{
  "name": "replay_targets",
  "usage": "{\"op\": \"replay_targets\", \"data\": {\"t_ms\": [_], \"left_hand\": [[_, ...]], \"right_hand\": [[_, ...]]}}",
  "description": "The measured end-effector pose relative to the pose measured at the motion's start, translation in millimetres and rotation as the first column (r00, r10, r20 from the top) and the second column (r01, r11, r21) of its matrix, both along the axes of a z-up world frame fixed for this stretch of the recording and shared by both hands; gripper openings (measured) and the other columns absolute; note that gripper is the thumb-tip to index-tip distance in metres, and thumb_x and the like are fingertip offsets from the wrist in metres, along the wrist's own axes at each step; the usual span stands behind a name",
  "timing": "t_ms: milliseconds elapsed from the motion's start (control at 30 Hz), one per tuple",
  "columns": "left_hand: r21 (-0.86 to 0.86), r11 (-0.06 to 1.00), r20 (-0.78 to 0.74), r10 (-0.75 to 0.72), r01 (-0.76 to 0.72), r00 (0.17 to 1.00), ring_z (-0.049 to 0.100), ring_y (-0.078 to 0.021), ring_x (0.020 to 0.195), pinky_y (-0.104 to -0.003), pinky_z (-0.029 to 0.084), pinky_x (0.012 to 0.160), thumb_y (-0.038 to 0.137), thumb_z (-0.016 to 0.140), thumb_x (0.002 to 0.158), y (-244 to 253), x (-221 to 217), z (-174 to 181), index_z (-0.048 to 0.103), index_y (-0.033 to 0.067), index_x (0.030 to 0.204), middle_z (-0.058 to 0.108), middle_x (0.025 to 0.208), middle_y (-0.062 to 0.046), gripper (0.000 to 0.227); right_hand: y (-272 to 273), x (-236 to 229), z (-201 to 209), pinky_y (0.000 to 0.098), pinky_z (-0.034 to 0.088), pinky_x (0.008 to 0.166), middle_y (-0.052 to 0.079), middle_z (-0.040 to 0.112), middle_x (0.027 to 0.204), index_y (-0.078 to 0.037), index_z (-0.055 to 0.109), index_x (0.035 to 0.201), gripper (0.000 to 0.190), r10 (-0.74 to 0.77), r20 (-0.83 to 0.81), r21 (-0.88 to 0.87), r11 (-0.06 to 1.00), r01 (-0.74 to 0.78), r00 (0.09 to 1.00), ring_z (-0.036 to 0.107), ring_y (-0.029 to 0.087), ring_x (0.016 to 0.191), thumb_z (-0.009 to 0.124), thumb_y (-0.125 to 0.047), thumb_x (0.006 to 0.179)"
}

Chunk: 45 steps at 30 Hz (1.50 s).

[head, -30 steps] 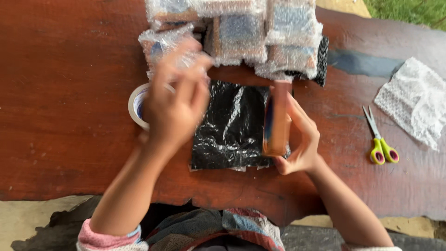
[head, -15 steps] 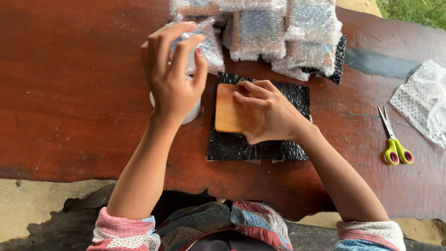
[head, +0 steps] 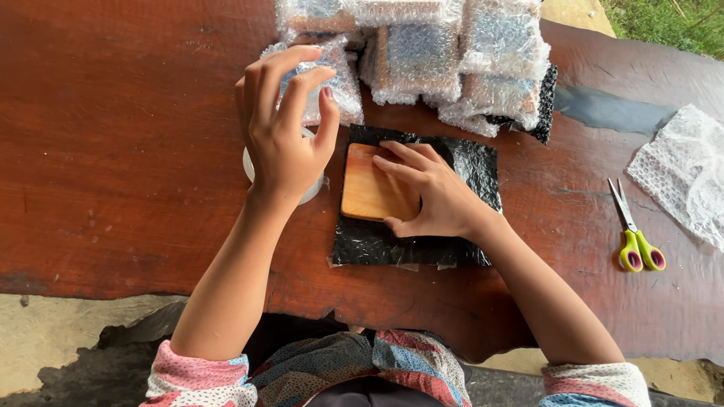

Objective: The person wraps a wooden object in black bubble wrap, secures it with tape, and cuts the tape with scissors.

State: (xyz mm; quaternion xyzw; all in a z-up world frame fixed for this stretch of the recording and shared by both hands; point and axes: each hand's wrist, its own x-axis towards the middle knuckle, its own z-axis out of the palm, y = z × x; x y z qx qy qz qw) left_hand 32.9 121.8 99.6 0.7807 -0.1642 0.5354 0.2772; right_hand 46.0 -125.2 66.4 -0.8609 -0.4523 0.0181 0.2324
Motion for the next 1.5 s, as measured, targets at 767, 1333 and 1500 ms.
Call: {"op": "replay_targets", "data": {"t_ms": [767,1333,1500], "left_hand": [[0.177,0.78,-0.521,-0.443,0.601,0.729,0.064,-0.0215,0.107,-0.037,0.05,0.088,0.019,0.071,0.089,-85,-13,-87,0.071,0.0134,0.096,0.067,0.106,0.002,0.009],[0.177,0.971,-0.734,0.024,0.158,0.679,0.056,-0.025,0.113,-0.049,0.042,0.095,0.029,0.07,0.092,-142,74,-125,0.068,0.0229,0.096,0.062,0.102,0.004,0.008],[0.187,0.972,-0.662,0.019,0.141,0.75,0.054,-0.0244,0.114,-0.048,0.042,0.095,0.024,0.071,0.093,-141,68,-122,0.065,0.0213,0.09,0.06,0.099,0.004,0.007]], "right_hand": [[-157,-32,-14,0.0619,0.031,0.115,0.009,0.037,0.16,-0.026,0.043,0.156,0.112,-0.499,-0.147,-0.064,0.866,0.495,0.854,0.039,0.042,0.141,0.079,-0.072,0.06],[-93,36,-50,0.0375,0.041,0.086,-0.004,0.06,0.088,-0.028,0.074,0.103,0.012,-0.606,0.313,0.154,0.792,0.59,0.731,0.052,0.024,0.1,0.077,-0.033,0.092],[-85,28,-47,0.038,0.035,0.091,-0.002,0.054,0.088,-0.021,0.067,0.099,0.007,-0.602,0.391,0.233,0.797,0.557,0.696,0.05,0.025,0.101,0.071,-0.028,0.098]]}}
